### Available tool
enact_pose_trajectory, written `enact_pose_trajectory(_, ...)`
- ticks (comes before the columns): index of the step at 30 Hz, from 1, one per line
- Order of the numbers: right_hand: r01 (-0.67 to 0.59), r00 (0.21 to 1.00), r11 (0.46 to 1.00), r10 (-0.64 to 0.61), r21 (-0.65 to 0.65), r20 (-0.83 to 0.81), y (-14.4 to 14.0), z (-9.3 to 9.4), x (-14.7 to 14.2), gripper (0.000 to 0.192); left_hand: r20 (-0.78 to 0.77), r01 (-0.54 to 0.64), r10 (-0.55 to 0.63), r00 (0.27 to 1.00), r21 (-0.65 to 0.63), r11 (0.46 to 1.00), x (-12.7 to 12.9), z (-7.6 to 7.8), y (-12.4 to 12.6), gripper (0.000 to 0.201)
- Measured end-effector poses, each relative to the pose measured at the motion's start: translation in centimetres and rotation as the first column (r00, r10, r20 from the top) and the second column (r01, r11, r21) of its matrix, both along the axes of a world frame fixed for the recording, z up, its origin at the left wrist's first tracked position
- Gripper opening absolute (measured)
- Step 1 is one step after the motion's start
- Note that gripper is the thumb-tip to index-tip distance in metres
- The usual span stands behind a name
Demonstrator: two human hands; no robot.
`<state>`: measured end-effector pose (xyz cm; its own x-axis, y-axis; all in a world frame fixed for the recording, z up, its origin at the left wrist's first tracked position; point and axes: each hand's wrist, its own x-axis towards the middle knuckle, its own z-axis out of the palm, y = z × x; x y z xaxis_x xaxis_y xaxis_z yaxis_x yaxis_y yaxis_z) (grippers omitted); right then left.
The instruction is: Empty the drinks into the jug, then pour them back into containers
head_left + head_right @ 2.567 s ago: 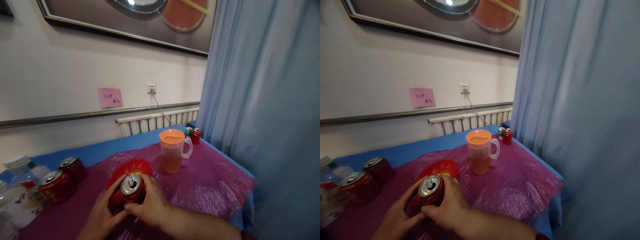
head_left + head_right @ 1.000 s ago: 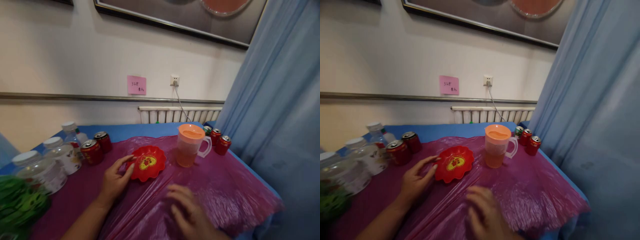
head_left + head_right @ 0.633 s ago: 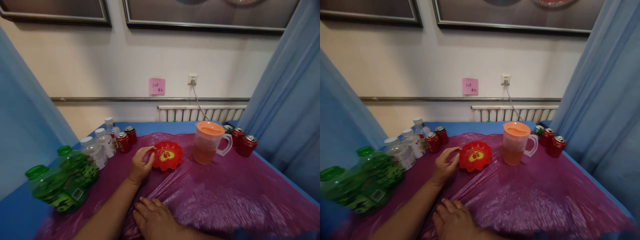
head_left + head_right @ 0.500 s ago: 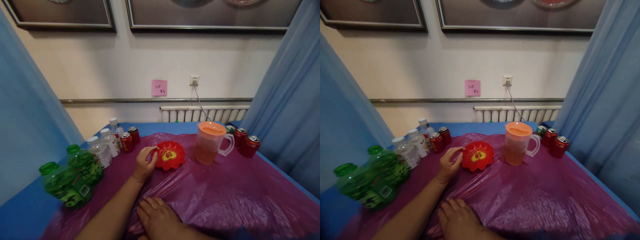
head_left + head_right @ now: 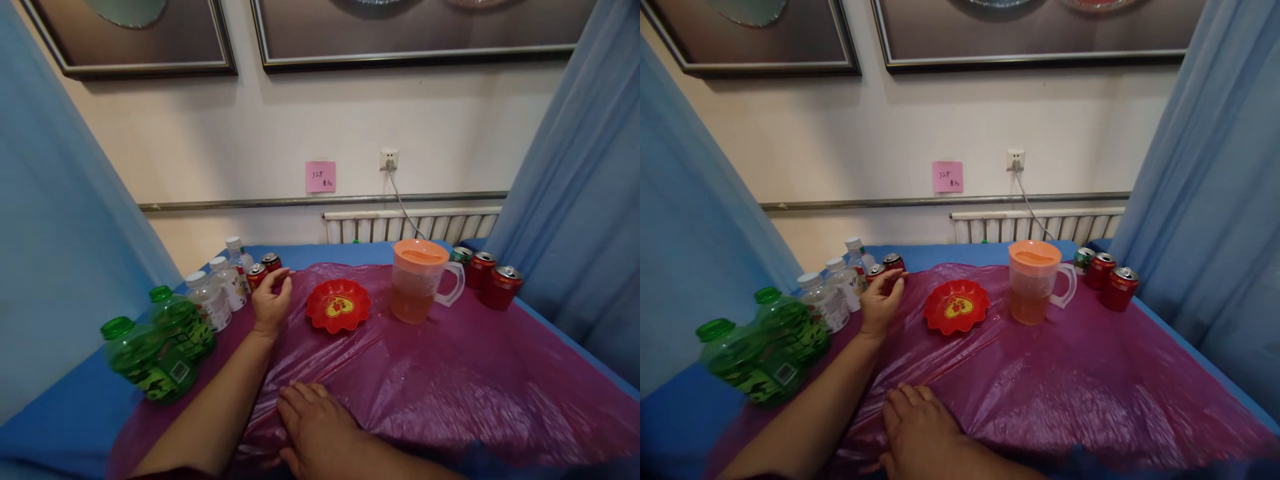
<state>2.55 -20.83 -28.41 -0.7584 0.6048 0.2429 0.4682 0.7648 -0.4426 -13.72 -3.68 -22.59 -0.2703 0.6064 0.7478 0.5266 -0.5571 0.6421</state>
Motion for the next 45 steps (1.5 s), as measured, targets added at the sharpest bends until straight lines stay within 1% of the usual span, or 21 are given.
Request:
enact_pose_trajectory(8,-0.005,1.0,1.0,0.005,-0.02,-0.007,-0.2,0.0,0.0,0.061,0.176,0.078,-0.067,0.982,-0.056,0.995,-0.1,1.3,1.5,0.031)
enact_pose_trajectory(14,0.003,1.0,0.999,-0.003,-0.045,0.0,-0.3,-0.2,0.0,0.063,0.29,0.1,-0.075,0.954,-0.073,0.992,-0.7,2.7,2.0,0.033)
enact_pose_trajectory(22,0.009,1.0,0.996,-0.008,-0.088,0.01,-0.4,0.1,0.1,0.064,0.323,0.109,-0.064,0.944,-0.123,0.986,-1.2,5.1,2.2,0.032)
enact_pose_trajectory(25,0.016,1.0,0.994,-0.016,-0.106,0.0,-0.5,0.0,0.2,0.066,0.296,0.089,-0.038,0.954,-0.159,0.983,-1.8,5.6,2.2,0.032)
enact_pose_trajectory(27,0.016,1.0,0.994,-0.017,-0.111,-0.007,-0.6,-0.1,0.1,0.067,0.265,0.063,-0.012,0.964,-0.186,0.981,-2.3,5.3,2.2,0.031)
enact_pose_trajectory(30,0.019,1.0,0.993,-0.02,-0.113,-0.01,-0.6,-0.5,0.0,0.068,0.198,-0.01,0.056,0.979,-0.229,0.973,-3.1,4.0,2.0,0.031)
enact_pose_trajectory(33,-0.01,0.999,0.993,0.007,-0.114,-0.031,-0.6,-0.7,0.2,0.077,0.112,-0.149,0.184,0.976,-0.271,0.951,-4.1,1.9,1.6,0.036)
enact_pose_trajectory(35,-0.061,0.997,0.993,0.055,-0.106,-0.056,-0.6,-0.6,0.7,0.084,0.046,-0.26,0.285,0.957,-0.29,0.921,-4.9,0.8,1.3,0.041)
enact_pose_trajectory(37,-0.123,0.99,0.989,0.117,-0.087,-0.075,-0.5,-0.3,1.1,0.086,-0.023,-0.356,0.367,0.93,-0.3,0.885,-5.8,0.0,1.2,0.045)
enact_pose_trajectory(40,-0.184,0.981,0.982,0.181,-0.046,-0.067,-0.1,0.0,1.8,0.073,-0.121,-0.445,0.429,0.895,-0.315,0.839,-6.8,-0.5,1.5,0.049)
enact_pose_trajectory(43,-0.216,0.976,0.976,0.216,-0.007,-0.028,0.6,-0.1,2.3,0.056,-0.202,-0.485,0.441,0.874,-0.333,0.809,-7.4,-0.6,2.4,0.054)
enact_pose_trajectory(45,-0.225,0.974,0.974,0.225,0.0,-0.003,1.0,-0.4,2.7,0.047,-0.245,-0.5,0.438,0.865,-0.341,0.796,-7.4,-0.8,3.2,0.057)
